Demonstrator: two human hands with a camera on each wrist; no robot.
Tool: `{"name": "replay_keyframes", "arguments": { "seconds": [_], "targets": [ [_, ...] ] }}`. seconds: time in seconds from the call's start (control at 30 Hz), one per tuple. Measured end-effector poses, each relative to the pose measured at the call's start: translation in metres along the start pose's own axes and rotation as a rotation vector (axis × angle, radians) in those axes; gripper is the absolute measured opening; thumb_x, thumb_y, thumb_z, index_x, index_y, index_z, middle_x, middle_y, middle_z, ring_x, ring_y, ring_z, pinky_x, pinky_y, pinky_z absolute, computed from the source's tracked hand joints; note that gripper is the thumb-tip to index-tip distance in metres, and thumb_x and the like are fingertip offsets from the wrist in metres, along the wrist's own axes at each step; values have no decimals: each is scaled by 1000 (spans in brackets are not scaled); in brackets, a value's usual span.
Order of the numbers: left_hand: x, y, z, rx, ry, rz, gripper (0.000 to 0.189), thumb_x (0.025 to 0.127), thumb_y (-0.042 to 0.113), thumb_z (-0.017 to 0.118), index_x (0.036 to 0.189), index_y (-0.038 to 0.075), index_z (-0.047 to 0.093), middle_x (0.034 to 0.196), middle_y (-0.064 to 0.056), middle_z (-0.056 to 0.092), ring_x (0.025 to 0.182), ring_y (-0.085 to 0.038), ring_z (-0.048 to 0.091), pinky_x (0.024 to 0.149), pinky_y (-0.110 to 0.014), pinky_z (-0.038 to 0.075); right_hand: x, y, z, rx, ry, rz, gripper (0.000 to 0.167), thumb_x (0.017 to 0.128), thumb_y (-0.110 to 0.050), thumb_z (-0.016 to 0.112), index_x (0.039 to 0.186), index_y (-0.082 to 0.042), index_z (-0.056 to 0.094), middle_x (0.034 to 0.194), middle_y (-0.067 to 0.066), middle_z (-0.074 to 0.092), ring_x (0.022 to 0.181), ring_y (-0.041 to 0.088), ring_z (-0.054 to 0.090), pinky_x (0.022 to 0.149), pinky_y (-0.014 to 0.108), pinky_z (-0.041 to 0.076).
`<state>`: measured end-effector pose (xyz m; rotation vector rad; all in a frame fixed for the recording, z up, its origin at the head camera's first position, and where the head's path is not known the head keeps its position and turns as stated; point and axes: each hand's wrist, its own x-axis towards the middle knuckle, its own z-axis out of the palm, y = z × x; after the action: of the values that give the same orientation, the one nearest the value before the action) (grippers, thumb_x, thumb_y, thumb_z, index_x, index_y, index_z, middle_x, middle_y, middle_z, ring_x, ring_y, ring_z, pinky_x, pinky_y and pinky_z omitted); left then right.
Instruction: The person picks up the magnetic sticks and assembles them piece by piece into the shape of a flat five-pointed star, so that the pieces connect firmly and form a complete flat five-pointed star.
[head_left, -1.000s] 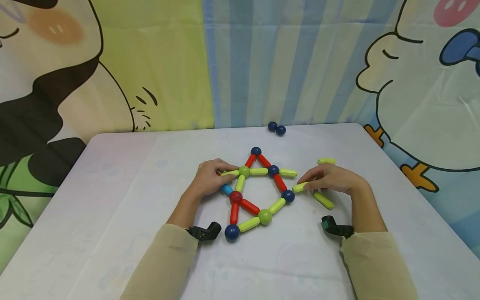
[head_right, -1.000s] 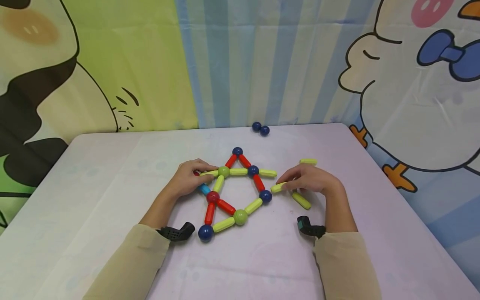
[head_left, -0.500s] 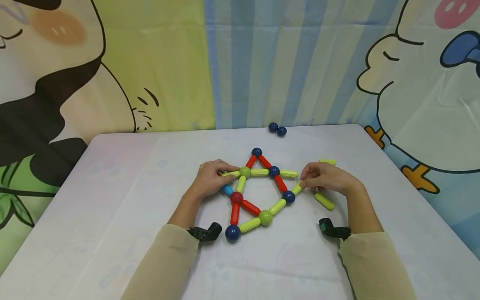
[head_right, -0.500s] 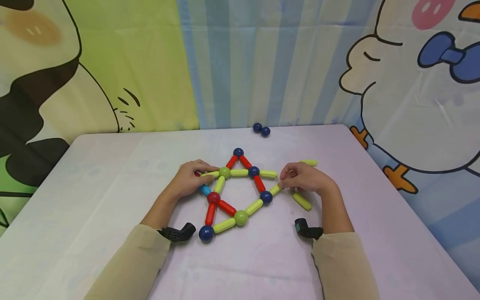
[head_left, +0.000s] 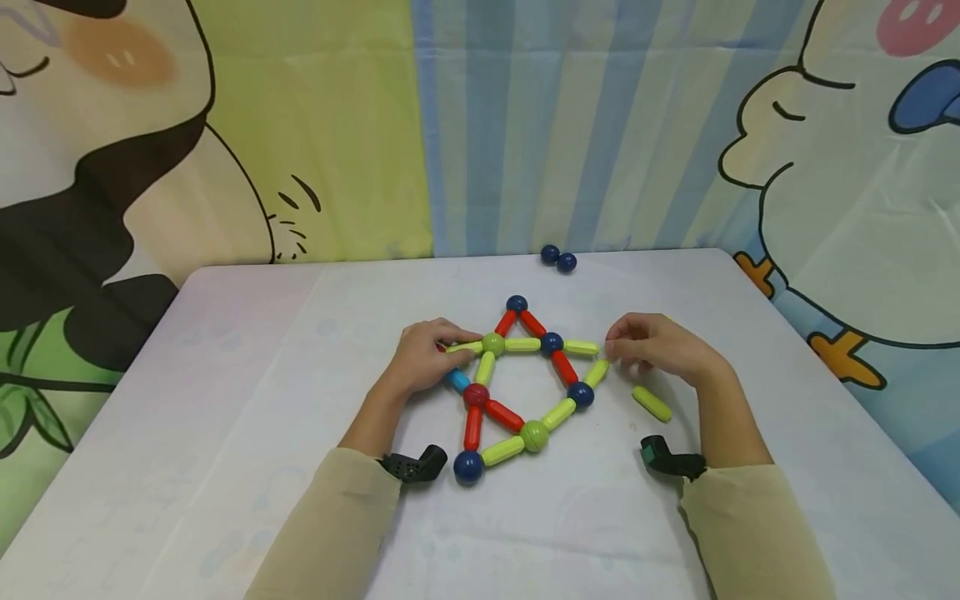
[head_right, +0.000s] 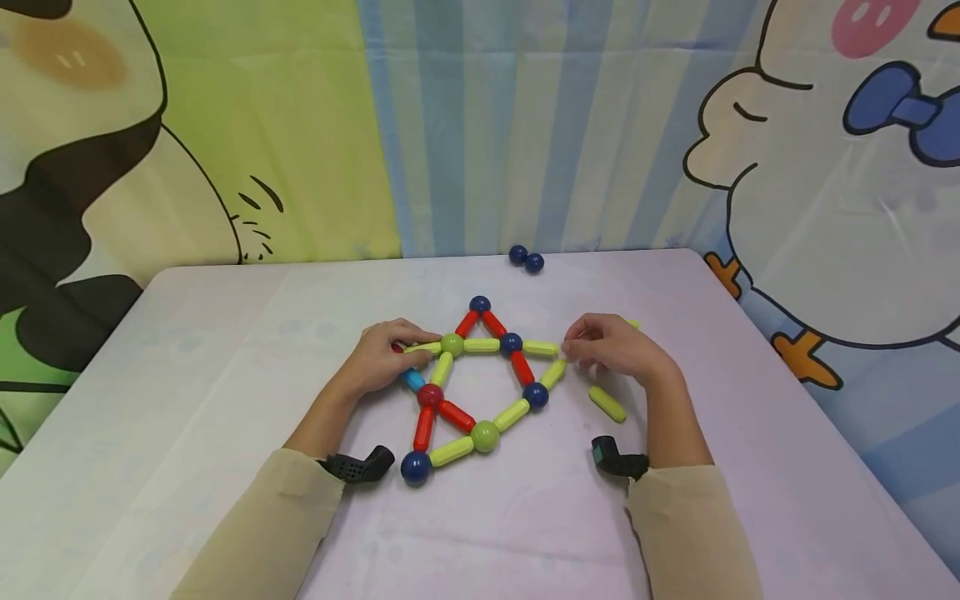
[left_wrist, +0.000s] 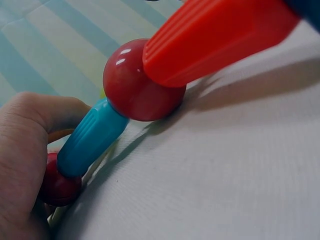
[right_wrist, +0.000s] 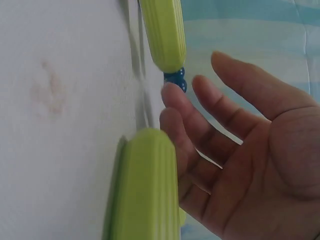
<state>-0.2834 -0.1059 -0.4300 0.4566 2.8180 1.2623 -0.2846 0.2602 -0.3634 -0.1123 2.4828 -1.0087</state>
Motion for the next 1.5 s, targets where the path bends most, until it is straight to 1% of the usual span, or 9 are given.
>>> {"name": "replay_keyframes", "arguments": {
  "seconds": [0.23,0.37,0.57,0.7,0.83,0.97,1.07,1.23,1.5],
  "targets": [
    [0,-3,0,-8,15,12,28,91,29,71,118,25,80,116,0,75,104,-21,63,103,-48,39,14,-21,-5,-17,77,-9,44,103,-33,60,137,-5,57,128,20,63,105,33,63,82,33,56],
    [1,-3,1,-11,20,30,28,91,29,72,117,25,81,114,1,75,102,-19,64,101,-47,40,27,-39,-10,-24,113,29,48,105,-33,57,143,-4,51,136,24,60,114,37,63,87,38,59],
    [1,-3,3,-16,28,38,26,91,28,72,115,25,81,111,2,76,99,-17,64,101,-46,39,59,-59,-6,205,145,71,60,106,-31,55,158,-6,35,152,24,49,132,40,58,107,48,52],
    [1,-3,3,-9,25,37,26,91,29,73,116,25,81,112,2,76,102,-18,64,102,-46,39,82,-62,-3,340,222,104,65,106,-28,57,162,-10,28,156,21,44,133,38,56,108,47,51],
    [0,-3,2,0,32,32,26,91,29,73,115,25,81,112,2,76,102,-18,65,103,-46,39,102,-62,1,368,239,156,75,104,-27,59,165,-15,19,160,21,38,132,37,55,109,45,51],
    [0,-3,2,5,34,38,26,91,29,73,116,25,81,113,2,77,105,-19,65,104,-47,39,114,-59,2,294,211,182,86,103,-28,60,168,-20,5,165,21,31,131,36,55,110,44,50],
    [-1,-2,1,6,40,46,26,91,29,73,116,25,81,114,1,77,108,-20,66,106,-49,39,120,-57,-1,209,186,160,87,103,-27,60,168,-23,2,163,23,33,127,36,54,109,45,51],
    [-1,-2,2,-4,37,36,26,91,28,74,116,25,81,114,2,77,109,-20,66,107,-48,38,129,-55,-3,96,120,138,79,104,-25,59,167,-25,12,157,23,38,121,34,54,100,41,57],
    [1,-2,2,5,33,33,27,91,30,72,116,25,81,115,2,76,112,-21,65,111,-50,36,135,-53,-8,35,113,178,68,104,-26,57,163,-20,25,138,23,47,100,30,59,79,29,60]
  ]
}}
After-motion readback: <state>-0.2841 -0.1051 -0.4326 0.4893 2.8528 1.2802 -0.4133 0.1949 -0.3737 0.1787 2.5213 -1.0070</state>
